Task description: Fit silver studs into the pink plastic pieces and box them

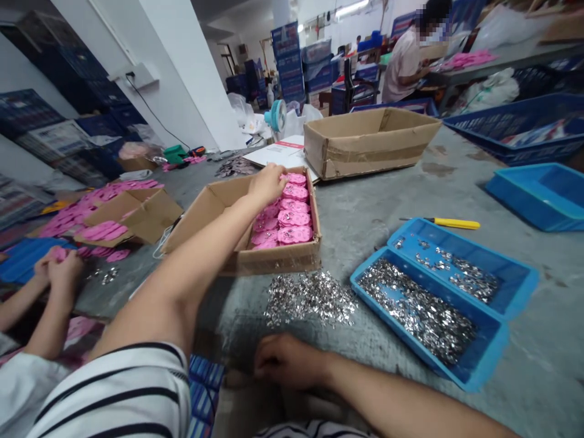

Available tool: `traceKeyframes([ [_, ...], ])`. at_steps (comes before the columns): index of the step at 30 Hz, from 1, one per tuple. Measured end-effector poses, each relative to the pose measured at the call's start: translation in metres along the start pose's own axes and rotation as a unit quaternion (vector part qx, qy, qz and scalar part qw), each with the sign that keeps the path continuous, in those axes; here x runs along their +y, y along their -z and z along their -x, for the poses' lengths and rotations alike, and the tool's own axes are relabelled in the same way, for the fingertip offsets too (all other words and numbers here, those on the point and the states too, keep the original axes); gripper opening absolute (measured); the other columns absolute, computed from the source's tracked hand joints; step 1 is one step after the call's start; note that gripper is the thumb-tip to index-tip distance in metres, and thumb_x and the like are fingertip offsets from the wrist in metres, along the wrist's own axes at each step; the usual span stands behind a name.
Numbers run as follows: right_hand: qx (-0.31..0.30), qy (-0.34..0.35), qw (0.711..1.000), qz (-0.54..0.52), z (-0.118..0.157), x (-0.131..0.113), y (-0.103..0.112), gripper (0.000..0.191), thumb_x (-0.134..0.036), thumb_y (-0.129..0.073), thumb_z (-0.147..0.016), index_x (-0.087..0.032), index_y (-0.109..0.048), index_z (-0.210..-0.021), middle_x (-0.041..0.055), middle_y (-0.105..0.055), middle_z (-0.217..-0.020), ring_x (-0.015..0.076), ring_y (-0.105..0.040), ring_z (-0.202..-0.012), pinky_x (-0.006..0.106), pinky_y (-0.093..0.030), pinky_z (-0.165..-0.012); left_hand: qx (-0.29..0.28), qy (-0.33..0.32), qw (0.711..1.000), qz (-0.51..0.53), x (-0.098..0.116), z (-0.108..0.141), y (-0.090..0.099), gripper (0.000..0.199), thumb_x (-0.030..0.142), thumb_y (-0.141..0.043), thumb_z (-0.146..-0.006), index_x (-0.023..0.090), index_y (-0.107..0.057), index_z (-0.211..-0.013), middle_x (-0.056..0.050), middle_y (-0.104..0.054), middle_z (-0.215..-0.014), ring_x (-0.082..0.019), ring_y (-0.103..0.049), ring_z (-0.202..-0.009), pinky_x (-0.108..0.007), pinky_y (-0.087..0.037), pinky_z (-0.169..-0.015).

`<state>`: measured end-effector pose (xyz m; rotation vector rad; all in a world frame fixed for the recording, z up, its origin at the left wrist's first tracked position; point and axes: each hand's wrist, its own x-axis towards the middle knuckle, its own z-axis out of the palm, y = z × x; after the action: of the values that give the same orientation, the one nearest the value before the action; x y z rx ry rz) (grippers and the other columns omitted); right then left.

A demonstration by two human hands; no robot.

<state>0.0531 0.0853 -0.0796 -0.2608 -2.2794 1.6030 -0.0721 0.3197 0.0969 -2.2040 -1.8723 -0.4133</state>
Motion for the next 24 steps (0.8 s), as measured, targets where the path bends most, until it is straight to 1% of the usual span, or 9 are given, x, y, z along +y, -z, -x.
traceKeyframes([
  [3,-0.001,0.022,1.000,-0.005,0.000,-0.002,0.002,0.009,-0.009,-0.060,-0.082,-0.014,-0.066,-0.077,0.0029,-0.064,-0.081,0.0115,-0.059,-0.078,0.021,-0.048,-0.074,0.099,-0.092,0.987,0.089,0.000,0.040,0.016,0.028,0.024,-0.051,-0.090,0.016,-0.061,-0.115,-0.008,-0.065,-0.102,-0.020,-0.062,-0.096,-0.035,-0.049,-0.086],
  [6,-0.001,0.035,0.999,-0.008,0.000,-0.003,0.002,0.010,-0.010,-0.058,-0.083,-0.014,-0.065,-0.078,0.0033,-0.064,-0.082,0.0118,-0.059,-0.078,0.022,-0.048,-0.074,0.174,-0.194,0.955,0.142,0.008,0.099,0.028,0.029,0.022,-0.048,-0.092,0.018,-0.056,-0.120,-0.005,-0.065,-0.100,-0.016,-0.061,-0.090,-0.032,-0.050,-0.082],
  [8,-0.004,0.036,0.999,-0.006,-0.001,-0.004,0.002,0.010,-0.010,-0.058,-0.083,-0.015,-0.065,-0.078,0.0033,-0.064,-0.082,0.0120,-0.059,-0.078,0.022,-0.048,-0.074,0.205,-0.252,0.932,0.161,0.016,0.141,0.028,0.028,0.018,-0.048,-0.092,0.019,-0.055,-0.118,-0.004,-0.066,-0.096,-0.014,-0.062,-0.087,-0.030,-0.050,-0.080],
  [10,-0.009,0.032,0.999,0.000,-0.001,-0.005,0.002,0.010,-0.009,-0.058,-0.083,-0.015,-0.065,-0.078,0.0031,-0.064,-0.082,0.0122,-0.059,-0.078,0.023,-0.048,-0.073,0.199,-0.288,0.919,0.180,0.023,0.177,0.020,0.029,0.013,-0.047,-0.091,0.020,-0.054,-0.118,-0.004,-0.066,-0.092,-0.013,-0.062,-0.084,-0.027,-0.051,-0.075],
  [13,-0.014,0.019,1.000,0.010,-0.002,-0.010,0.004,0.010,-0.009,-0.058,-0.083,-0.015,-0.066,-0.078,0.0030,-0.065,-0.083,0.0119,-0.059,-0.077,0.022,-0.048,-0.073,0.125,-0.275,0.931,0.203,0.032,0.214,-0.003,0.027,0.012,-0.045,-0.092,0.020,-0.053,-0.117,-0.002,-0.065,-0.086,-0.012,-0.062,-0.078,-0.024,-0.052,-0.069],
  [15,-0.026,0.005,1.000,0.016,-0.001,-0.014,0.005,0.011,-0.009,-0.057,-0.084,-0.014,-0.066,-0.079,0.0028,-0.066,-0.084,0.0116,-0.058,-0.077,0.022,-0.047,-0.072,0.071,-0.262,0.939,0.212,0.038,0.227,-0.018,0.024,0.016,-0.045,-0.093,0.018,-0.053,-0.116,-0.004,-0.066,-0.088,-0.012,-0.063,-0.078,-0.023,-0.053,-0.069],
  [17,-0.041,-0.023,0.999,0.026,0.000,-0.018,0.005,0.011,-0.011,-0.056,-0.086,-0.014,-0.066,-0.084,0.0023,-0.067,-0.085,0.0115,-0.059,-0.078,0.021,-0.047,-0.072,0.039,-0.272,0.935,0.223,0.043,0.233,-0.028,0.025,0.018,-0.046,-0.094,0.017,-0.053,-0.117,-0.007,-0.067,-0.094,-0.014,-0.065,-0.083,-0.024,-0.054,-0.073],
  [20,-0.064,-0.042,0.996,0.046,0.001,-0.021,0.004,0.009,-0.012,-0.057,-0.088,-0.014,-0.065,-0.088,0.0023,-0.068,-0.090,0.0113,-0.059,-0.082,0.020,-0.047,-0.077,0.040,-0.262,0.932,0.247,0.047,0.238,-0.033,0.027,0.017,-0.048,-0.092,0.018,-0.054,-0.119,-0.008,-0.068,-0.101,-0.015,-0.066,-0.092,-0.025,-0.054,-0.078],
  [24,-0.070,-0.001,0.995,0.071,-0.001,-0.020,0.005,0.004,-0.011,-0.061,-0.087,-0.013,-0.064,-0.085,0.0029,-0.066,-0.092,0.0107,-0.059,-0.088,0.018,-0.045,-0.083,0.095,-0.158,0.949,0.257,0.032,0.246,-0.037,0.026,0.018,-0.051,-0.090,0.021,-0.058,-0.115,-0.004,-0.069,-0.095,-0.014,-0.066,-0.087,-0.025,-0.054,-0.078],
])
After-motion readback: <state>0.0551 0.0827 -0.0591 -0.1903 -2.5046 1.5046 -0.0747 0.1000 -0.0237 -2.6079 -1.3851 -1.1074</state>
